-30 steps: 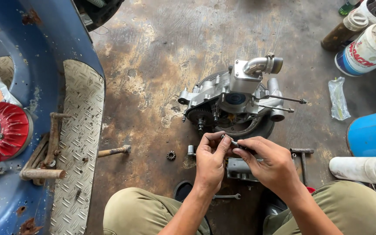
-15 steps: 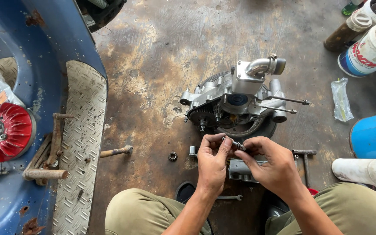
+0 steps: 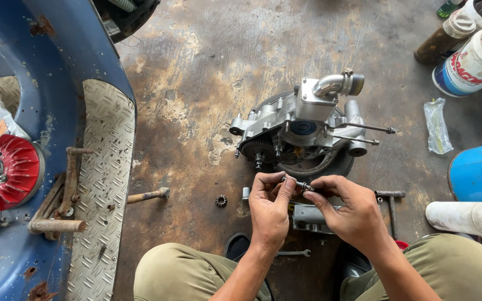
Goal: Repairing and assembling components of a motorcycle engine on the workshop floor.
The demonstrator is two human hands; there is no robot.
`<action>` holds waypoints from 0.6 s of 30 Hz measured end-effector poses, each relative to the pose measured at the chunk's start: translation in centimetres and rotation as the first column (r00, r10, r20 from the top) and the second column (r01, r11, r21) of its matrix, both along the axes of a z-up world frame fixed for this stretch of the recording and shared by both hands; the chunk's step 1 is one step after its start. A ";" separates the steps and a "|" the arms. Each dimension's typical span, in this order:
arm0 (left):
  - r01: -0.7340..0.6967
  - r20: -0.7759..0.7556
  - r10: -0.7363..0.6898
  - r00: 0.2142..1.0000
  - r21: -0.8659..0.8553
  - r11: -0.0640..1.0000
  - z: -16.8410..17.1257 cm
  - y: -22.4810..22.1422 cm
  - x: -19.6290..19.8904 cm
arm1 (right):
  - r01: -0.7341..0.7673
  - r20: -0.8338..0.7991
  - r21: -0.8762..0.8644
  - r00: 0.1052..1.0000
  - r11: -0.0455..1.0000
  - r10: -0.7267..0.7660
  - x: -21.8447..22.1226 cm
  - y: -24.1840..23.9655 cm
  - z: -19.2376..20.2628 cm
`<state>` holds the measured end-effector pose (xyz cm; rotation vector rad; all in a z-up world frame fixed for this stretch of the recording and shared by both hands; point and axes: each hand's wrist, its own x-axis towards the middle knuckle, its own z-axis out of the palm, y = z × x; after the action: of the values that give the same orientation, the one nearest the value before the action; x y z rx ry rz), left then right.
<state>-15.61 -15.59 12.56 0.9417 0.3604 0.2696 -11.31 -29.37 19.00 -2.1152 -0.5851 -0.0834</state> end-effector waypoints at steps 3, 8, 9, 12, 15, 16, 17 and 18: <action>0.004 0.035 -0.004 0.999 -0.002 1.000 0.1 0.1 0.0 | 0.008 0.025 -0.032 1.000 0.999 -0.007 0.1 0.1 0.2; 0.002 0.044 -0.003 0.999 0.022 1.000 0.0 0.1 -0.1 | -0.020 -0.004 -0.047 1.000 0.999 0.020 0.2 -0.1 -0.1; -0.008 0.037 0.007 0.999 0.021 1.000 -0.1 0.1 -0.1 | -0.054 -0.021 -0.051 0.998 0.997 0.053 0.3 -0.2 -0.1; -0.004 0.070 0.005 0.998 -0.018 1.000 -0.3 0.0 0.0 | -0.053 -0.010 -0.052 0.999 0.997 0.053 0.1 -0.3 -0.1; 0.004 0.059 -0.004 0.998 0.005 1.000 0.2 0.2 0.0 | -0.055 0.045 -0.098 0.997 0.994 0.060 0.4 -0.2 -0.2; 0.004 0.059 -0.005 0.998 0.006 1.000 0.2 0.2 0.0 | -0.054 0.045 -0.097 0.997 0.994 0.059 0.4 -0.2 -0.2; 0.008 0.070 -0.009 0.998 0.017 1.000 0.3 0.3 0.0 | -0.069 0.052 -0.096 0.996 0.993 0.075 0.4 -0.2 -0.1; 0.011 0.080 -0.013 0.997 0.029 1.000 0.3 0.4 0.1 | -0.085 0.060 -0.094 0.994 0.992 0.091 0.4 -0.1 -0.1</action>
<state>-15.54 -15.23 12.89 0.9583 0.2778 0.3016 -10.87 -29.51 18.87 -2.1782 -0.7322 -0.0759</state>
